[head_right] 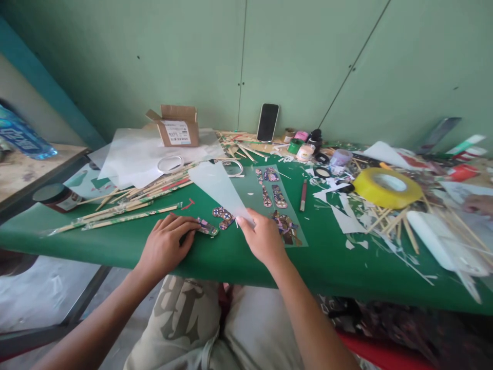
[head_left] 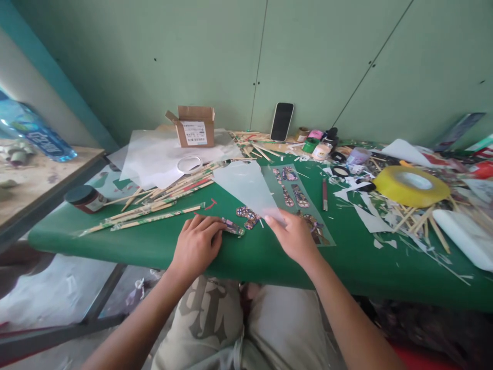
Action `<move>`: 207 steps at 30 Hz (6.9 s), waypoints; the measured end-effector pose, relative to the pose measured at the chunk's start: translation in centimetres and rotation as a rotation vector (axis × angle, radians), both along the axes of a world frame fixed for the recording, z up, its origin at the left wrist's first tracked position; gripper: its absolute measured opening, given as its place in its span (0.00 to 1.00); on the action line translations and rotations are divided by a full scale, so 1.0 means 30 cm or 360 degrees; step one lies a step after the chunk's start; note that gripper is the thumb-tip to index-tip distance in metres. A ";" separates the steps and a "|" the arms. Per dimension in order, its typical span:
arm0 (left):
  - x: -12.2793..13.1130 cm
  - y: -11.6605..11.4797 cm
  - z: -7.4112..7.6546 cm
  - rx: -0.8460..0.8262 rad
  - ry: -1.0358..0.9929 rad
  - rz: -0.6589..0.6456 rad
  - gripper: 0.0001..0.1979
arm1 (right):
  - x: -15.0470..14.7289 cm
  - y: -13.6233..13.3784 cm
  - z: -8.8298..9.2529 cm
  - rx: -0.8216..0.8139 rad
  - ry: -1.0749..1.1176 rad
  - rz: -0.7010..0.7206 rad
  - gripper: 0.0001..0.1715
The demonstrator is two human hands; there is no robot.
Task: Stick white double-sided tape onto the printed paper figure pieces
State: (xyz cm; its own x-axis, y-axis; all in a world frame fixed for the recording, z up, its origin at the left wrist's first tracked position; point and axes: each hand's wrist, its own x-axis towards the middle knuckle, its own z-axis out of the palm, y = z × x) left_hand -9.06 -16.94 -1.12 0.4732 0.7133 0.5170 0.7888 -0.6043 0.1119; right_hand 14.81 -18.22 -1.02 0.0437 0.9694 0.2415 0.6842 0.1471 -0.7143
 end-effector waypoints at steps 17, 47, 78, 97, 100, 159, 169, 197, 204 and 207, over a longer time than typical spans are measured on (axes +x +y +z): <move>-0.098 -0.068 0.091 0.0154 -0.0919 -0.0229 0.11 | -0.062 -0.065 0.019 0.0087 -0.0868 0.0429 0.34; 0.288 0.580 0.058 -0.1080 -0.1012 -0.0507 0.10 | 0.084 0.457 0.039 -0.0065 0.1091 0.0057 0.15; 0.243 0.590 0.108 -0.0563 -0.0708 -0.0178 0.05 | 0.221 0.547 -0.079 0.0381 0.1061 -0.0513 0.10; 0.271 0.586 0.021 -0.0540 -0.1196 -0.0345 0.03 | 0.119 0.439 -0.006 0.0484 -0.0105 0.0195 0.09; 0.272 0.585 0.027 -0.0612 -0.1306 -0.0428 0.02 | 0.111 0.431 0.004 0.0505 -0.0279 0.0388 0.11; 0.311 0.548 0.002 -0.0819 -0.0584 -0.0350 0.14 | 0.056 0.444 -0.032 0.0382 0.0433 -0.0069 0.08; 0.315 0.545 0.004 -0.0795 -0.0538 -0.0313 0.14 | 0.058 0.444 -0.034 0.0246 0.0431 -0.0088 0.08; 0.329 0.539 0.004 -0.0885 -0.0922 -0.0346 0.14 | -0.031 0.456 -0.055 -0.0135 0.1585 -0.0236 0.16; 0.322 0.543 0.008 -0.1037 -0.1072 -0.0214 0.14 | 0.073 0.467 -0.042 0.0128 0.1347 -0.0361 0.17; 0.318 0.536 0.018 -0.0787 -0.0826 -0.0245 0.12 | 0.118 0.451 -0.017 0.0154 0.0989 -0.0348 0.13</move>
State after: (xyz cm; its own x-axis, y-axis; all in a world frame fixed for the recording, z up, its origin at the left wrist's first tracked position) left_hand 0.49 -0.85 -0.57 0.3685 0.8666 0.3366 0.4701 -0.4860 0.7367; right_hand 18.35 -4.68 -1.52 0.3958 0.8978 0.1933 0.1710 0.1348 -0.9760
